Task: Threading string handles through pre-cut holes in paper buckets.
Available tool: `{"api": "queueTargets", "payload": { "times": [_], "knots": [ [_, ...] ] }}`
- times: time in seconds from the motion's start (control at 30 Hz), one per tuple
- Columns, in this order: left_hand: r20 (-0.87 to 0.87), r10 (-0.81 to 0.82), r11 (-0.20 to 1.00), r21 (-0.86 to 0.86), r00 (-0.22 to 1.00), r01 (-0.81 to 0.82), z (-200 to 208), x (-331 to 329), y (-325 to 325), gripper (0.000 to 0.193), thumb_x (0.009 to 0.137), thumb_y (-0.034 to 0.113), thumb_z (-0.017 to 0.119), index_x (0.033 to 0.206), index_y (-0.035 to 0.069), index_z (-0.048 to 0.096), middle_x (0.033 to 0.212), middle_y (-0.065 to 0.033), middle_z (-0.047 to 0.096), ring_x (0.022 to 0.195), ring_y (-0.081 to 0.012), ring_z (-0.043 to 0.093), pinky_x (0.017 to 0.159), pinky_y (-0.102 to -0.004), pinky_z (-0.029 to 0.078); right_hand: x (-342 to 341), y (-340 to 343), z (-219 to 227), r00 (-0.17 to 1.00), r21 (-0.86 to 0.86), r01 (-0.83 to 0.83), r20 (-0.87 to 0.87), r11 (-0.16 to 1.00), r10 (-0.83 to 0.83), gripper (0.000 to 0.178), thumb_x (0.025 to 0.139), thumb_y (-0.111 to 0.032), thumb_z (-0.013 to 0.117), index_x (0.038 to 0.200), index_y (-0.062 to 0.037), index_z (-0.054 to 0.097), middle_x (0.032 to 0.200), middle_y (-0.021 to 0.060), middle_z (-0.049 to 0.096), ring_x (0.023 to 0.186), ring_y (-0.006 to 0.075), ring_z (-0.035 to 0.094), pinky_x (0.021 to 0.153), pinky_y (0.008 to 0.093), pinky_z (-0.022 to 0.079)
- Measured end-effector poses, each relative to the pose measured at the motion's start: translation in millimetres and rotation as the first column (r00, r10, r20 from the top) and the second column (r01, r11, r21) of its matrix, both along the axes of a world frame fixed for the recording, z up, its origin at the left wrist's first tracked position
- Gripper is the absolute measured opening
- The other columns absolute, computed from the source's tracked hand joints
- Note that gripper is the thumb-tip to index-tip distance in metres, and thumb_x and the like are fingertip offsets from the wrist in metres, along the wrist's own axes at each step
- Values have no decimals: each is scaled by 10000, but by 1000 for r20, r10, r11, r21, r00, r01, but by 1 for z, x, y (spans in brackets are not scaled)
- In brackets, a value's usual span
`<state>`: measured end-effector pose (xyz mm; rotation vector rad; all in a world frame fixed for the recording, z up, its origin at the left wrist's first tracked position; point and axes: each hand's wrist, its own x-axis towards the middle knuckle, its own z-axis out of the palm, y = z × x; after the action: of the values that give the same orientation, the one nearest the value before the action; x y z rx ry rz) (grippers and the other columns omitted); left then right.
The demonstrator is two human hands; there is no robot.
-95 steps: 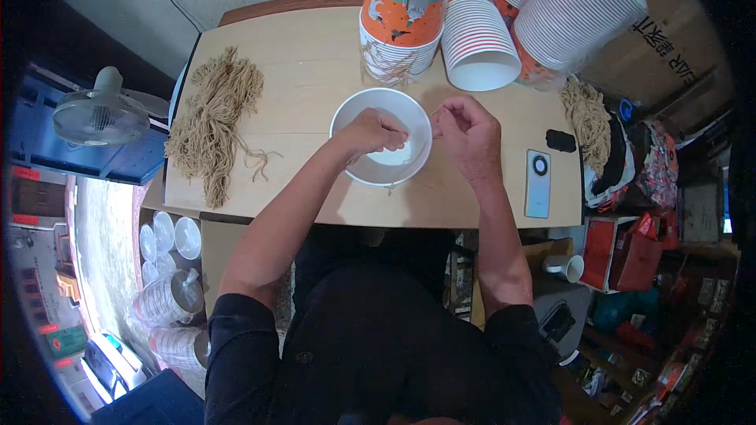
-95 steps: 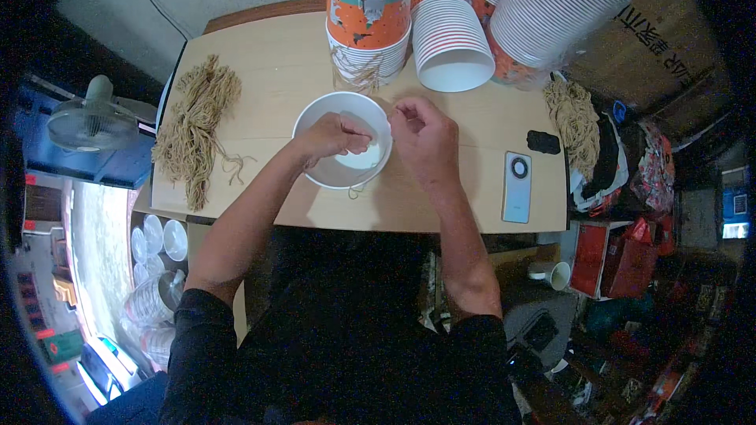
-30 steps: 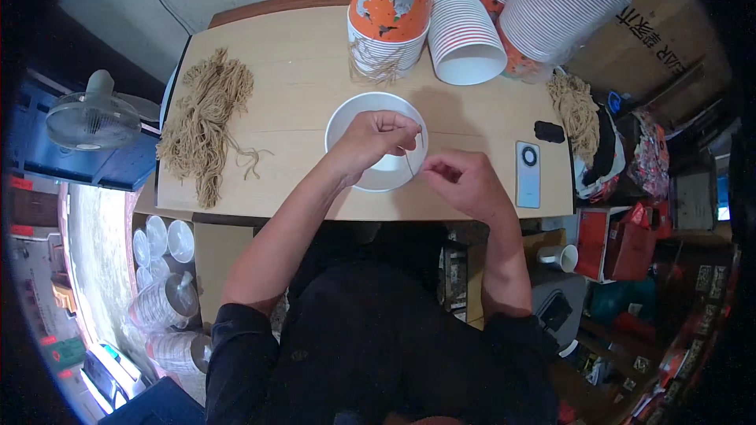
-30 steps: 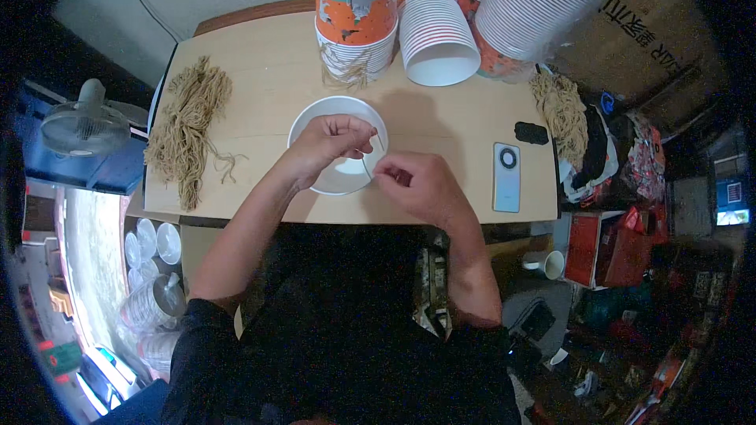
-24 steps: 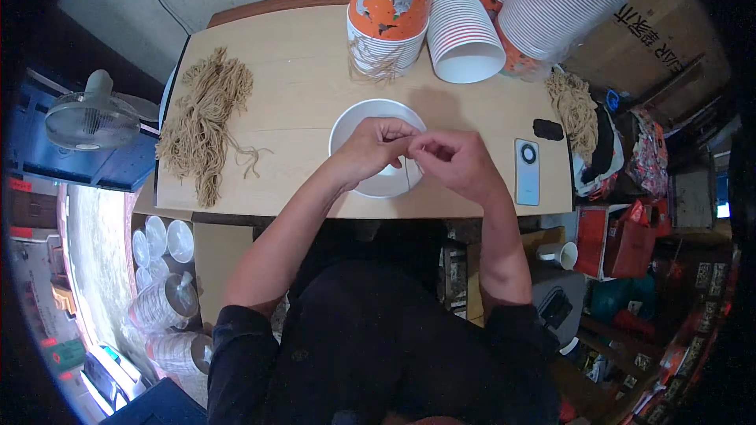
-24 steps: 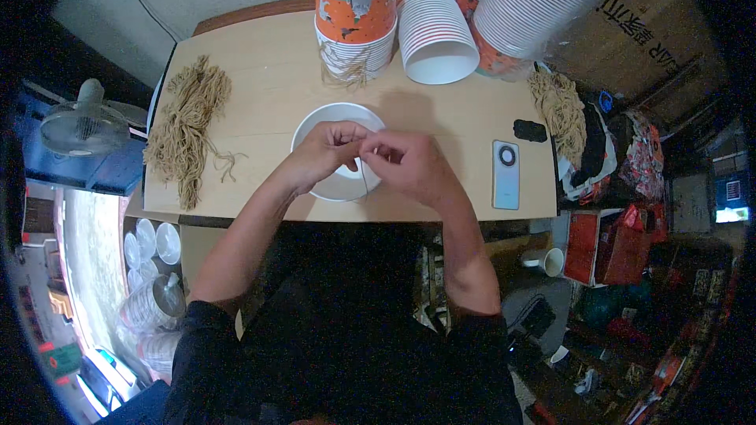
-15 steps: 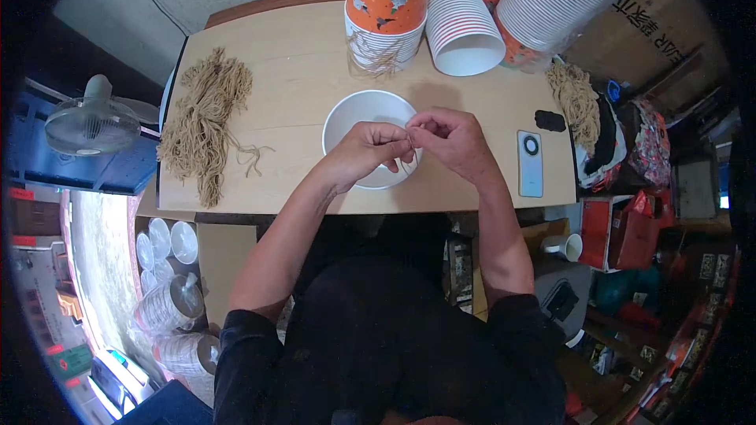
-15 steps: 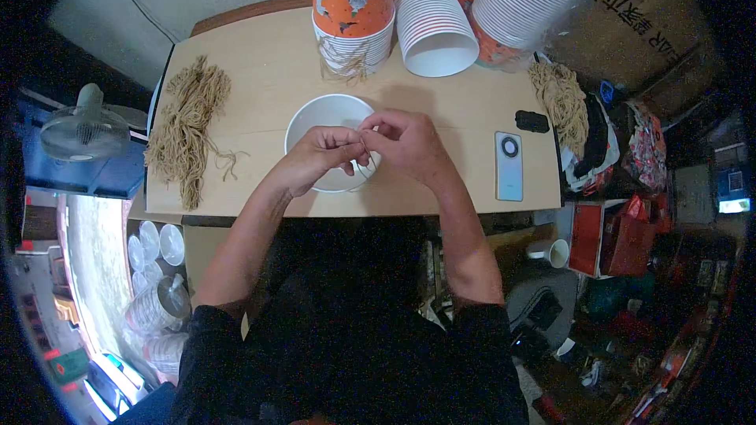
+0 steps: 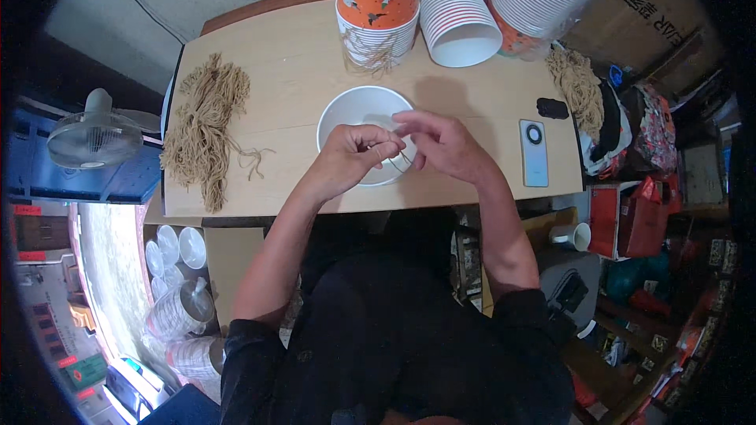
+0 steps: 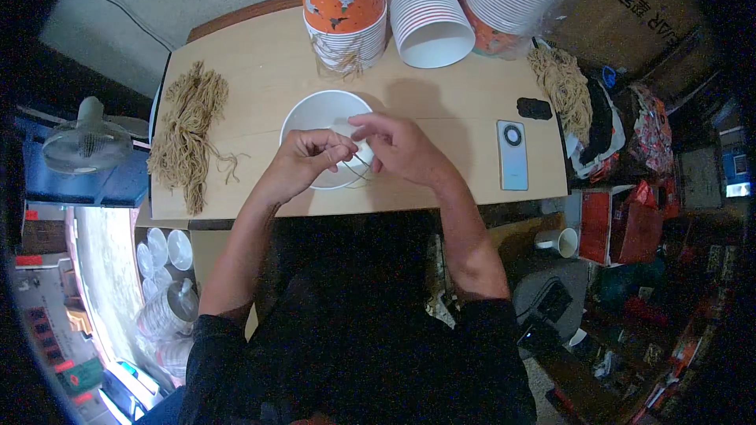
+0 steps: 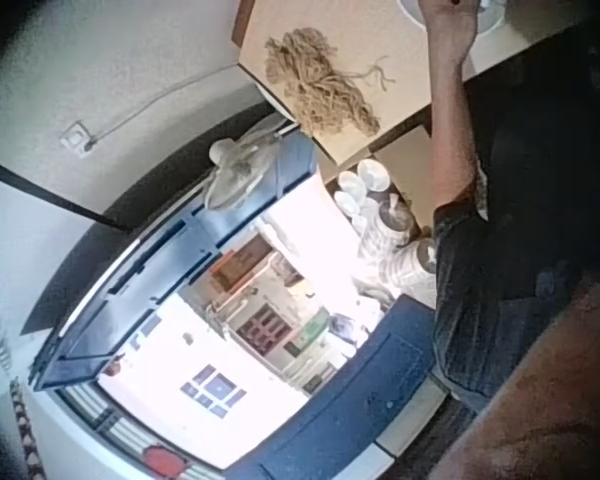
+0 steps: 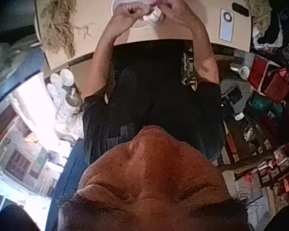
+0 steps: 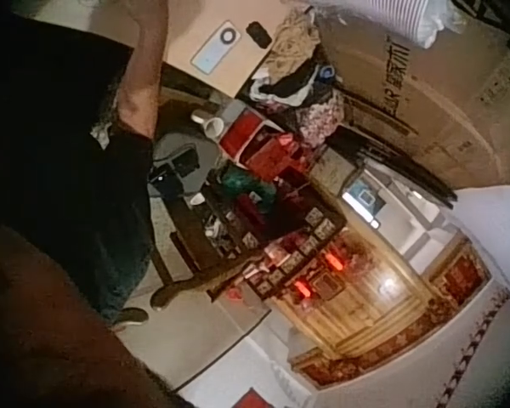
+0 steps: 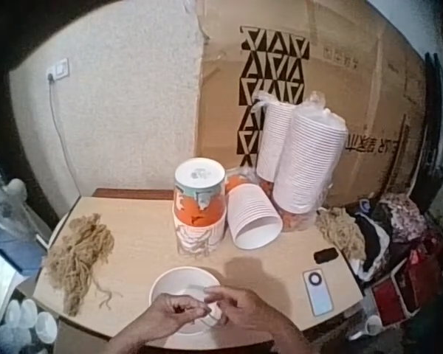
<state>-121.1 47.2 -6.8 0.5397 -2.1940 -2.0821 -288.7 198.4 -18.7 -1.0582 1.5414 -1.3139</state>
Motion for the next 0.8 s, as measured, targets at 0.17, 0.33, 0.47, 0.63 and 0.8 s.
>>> {"api": "queueTargets", "payload": {
  "times": [0.17, 0.33, 0.47, 0.63, 0.8],
  "knots": [
    [-29, -10, 998, 68, 1000, 12, 3, 7, -4, 188, 1006, 187, 657, 1015, 19, 742, 964, -36, 733, 887, -101, 645, 735, -279, 528, 4, 0, 0, 990, 76, -134, 43, 988, 131, 379, 964, -58, 628, 1339, -16, 591, 1018, 79, 723, 753, 85, 647, 589, 243, 538],
    [-37, -31, 996, 81, 999, 34, 4, 14, -7, 191, 1009, 197, 654, 1019, 28, 741, 949, -25, 733, 877, -89, 648, 750, -276, 532, 6, 2, -4, 985, 94, -170, 58, 981, 165, 362, 946, -69, 667, 1296, 8, 612, 974, 63, 724, 752, 82, 640, 596, 243, 527],
    [-34, 2, 985, 174, 999, 4, 3, 16, -7, 162, 988, 172, 675, 1001, 23, 737, 950, -42, 723, 863, -104, 635, 746, -277, 519, 10, 5, -7, 998, 83, -47, 43, 995, 43, 218, 944, -90, 682, 1139, 8, 682, 885, 22, 700, 707, 65, 616, 600, 234, 504],
    [5, 55, 968, 246, 998, -55, 3, 18, -9, 171, 973, 182, 696, 1032, 25, 731, 956, -45, 726, 878, -113, 651, 742, -275, 516, 25, 2, -4, 998, 75, 53, 25, 996, -55, 133, 939, -105, 695, 1025, -5, 711, 804, -16, 668, 680, 51, 598, 597, 224, 490],
    [22, 71, 967, 244, 997, -74, -2, 16, -10, 229, 999, 237, 665, 1061, 24, 721, 957, -43, 727, 873, -118, 659, 750, -279, 515, 28, 1, -7, 985, 46, 154, -87, 987, -150, 152, 910, -125, 719, 999, -1, 718, 836, 35, 716, 699, 77, 616, 647, 262, 521]
  ]
}}
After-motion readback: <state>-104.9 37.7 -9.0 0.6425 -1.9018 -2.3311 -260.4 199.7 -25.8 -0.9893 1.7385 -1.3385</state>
